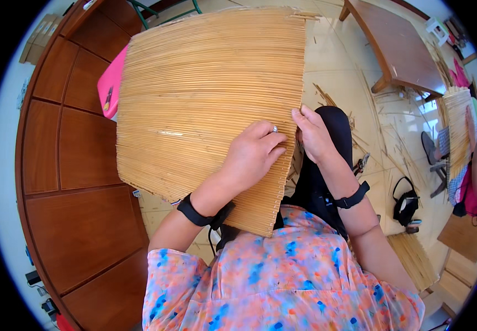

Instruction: The person weaves a bamboo mat by threading a long wire through the edges of the bamboo strips and tying it off. They handle the bamboo mat, bamboo strips, and a wire to assemble the mat.

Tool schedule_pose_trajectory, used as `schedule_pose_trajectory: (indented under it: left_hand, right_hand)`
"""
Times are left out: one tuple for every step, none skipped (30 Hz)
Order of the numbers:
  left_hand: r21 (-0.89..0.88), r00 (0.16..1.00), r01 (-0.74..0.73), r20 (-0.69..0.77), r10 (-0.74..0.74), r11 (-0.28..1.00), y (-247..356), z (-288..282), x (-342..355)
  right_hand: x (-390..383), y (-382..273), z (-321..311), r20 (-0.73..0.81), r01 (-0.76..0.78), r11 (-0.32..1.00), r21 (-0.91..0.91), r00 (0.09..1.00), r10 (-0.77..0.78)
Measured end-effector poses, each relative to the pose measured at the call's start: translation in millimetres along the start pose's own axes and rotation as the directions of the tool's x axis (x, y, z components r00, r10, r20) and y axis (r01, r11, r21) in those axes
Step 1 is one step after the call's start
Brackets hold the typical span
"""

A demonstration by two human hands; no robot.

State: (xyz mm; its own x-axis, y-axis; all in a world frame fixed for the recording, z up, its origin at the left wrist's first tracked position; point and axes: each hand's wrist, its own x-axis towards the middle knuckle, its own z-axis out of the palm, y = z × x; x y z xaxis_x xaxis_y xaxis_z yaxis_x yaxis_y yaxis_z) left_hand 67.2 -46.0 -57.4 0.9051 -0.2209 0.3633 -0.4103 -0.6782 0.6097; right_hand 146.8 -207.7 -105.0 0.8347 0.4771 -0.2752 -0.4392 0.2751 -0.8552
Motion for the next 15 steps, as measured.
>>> schedule_pose_trajectory:
  left_hand:
    - [-0.01, 1.0, 0.008, 0.019, -0.007, 1.0, -0.6, 3.1, 1.9]
    - [-0.015, 0.999, 0.01, 0.032, -0.009, 1.0, -1.6, 4.0, 3.6]
    - [-0.006, 0.999, 0.004, 0.034, -0.004, 1.0, -2.2, 4.7, 4.8]
    - [0.002, 0.999, -0.002, 0.036, 0.002, 1.0, -2.8, 5.7, 5.7]
    - [0.0, 0.999, 0.0, 0.046, 0.0, 1.0, -4.2, 6.4, 6.7]
    - [0.009, 1.0, -0.007, 0.025, 0.007, 1.0, -5.5, 7.5, 7.5]
    - [0.018, 1.0, -0.013, 0.004, 0.013, 1.0, -7.1, 8.6, 7.6]
    - [0.017, 1.0, -0.019, 0.01, 0.019, 1.0, -8.3, 10.3, 8.7]
    - [0.013, 1.0, -0.016, 0.02, 0.016, 1.0, -9.6, 12.3, 8.9]
    - [0.009, 0.999, -0.012, 0.031, 0.012, 1.0, -10.8, 14.1, 9.9]
    - [0.016, 0.999, -0.005, 0.033, 0.005, 1.0, -11.1, 11.3, 7.7]
    - [0.014, 1.0, -0.008, 0.018, 0.008, 1.0, -12.1, 11.2, 7.3]
    - [0.012, 1.0, -0.01, 0.004, 0.01, 1.0, -12.8, 10.8, 6.9]
    - [0.011, 1.0, -0.012, 0.013, 0.012, 1.0, -13.2, 10.8, 7.7]
    - [0.019, 1.0, -0.021, 0.012, 0.021, 1.0, -13.0, 10.4, 8.2]
  right_hand:
    - [-1.2, 0.9, -1.2, -0.003, -0.033, 0.999, -0.042, 0.999, 0.033]
    - [-2.8, 0.9, -1.2, -0.013, -0.039, 0.999, -0.033, 0.999, 0.039]
    - [-5.5, 1.0, -1.1, -0.006, 0.002, 0.996, -0.093, 1.0, -0.003]
    - [-8.5, 1.8, -1.1, 0.003, 0.042, 0.987, -0.153, 0.999, -0.042]
    - [-9.8, 3.4, 0.0, -0.004, 0.037, 0.989, -0.146, 0.999, -0.038]
    - [-11.5, 5.4, 1.1, -0.004, 0.11, 0.973, -0.201, 0.994, -0.113]
    - [-14.0, 8.6, 1.8, 0.0, 0.181, 0.949, -0.256, 0.982, -0.187]
    - [-17.5, 10.8, 1.1, -0.006, 0.183, 0.95, -0.253, 0.982, -0.191]
    - [-22.7, 14.0, 0.6, -0.059, 0.19, 0.901, -0.39, 0.971, -0.231]
    - [-27.9, 16.9, 0.1, -0.105, 0.183, 0.835, -0.519, 0.956, -0.275]
    - [-34.5, 15.9, 4.8, -0.1, 0.183, 0.839, -0.513, 0.958, -0.27]
    - [-42.1, 10.8, 7.5, -0.09, 0.159, 0.767, -0.622, 0.958, -0.272]
    - [-47.6, 8.6, 9.5, -0.079, 0.134, 0.682, -0.719, 0.959, -0.272]
    - [-49.0, 11.0, 11.8, -0.108, 0.148, 0.702, -0.697, 0.945, -0.307]
    - [-48.4, 12.7, 11.7, -0.115, 0.145, 0.707, -0.692, 0.945, -0.307]
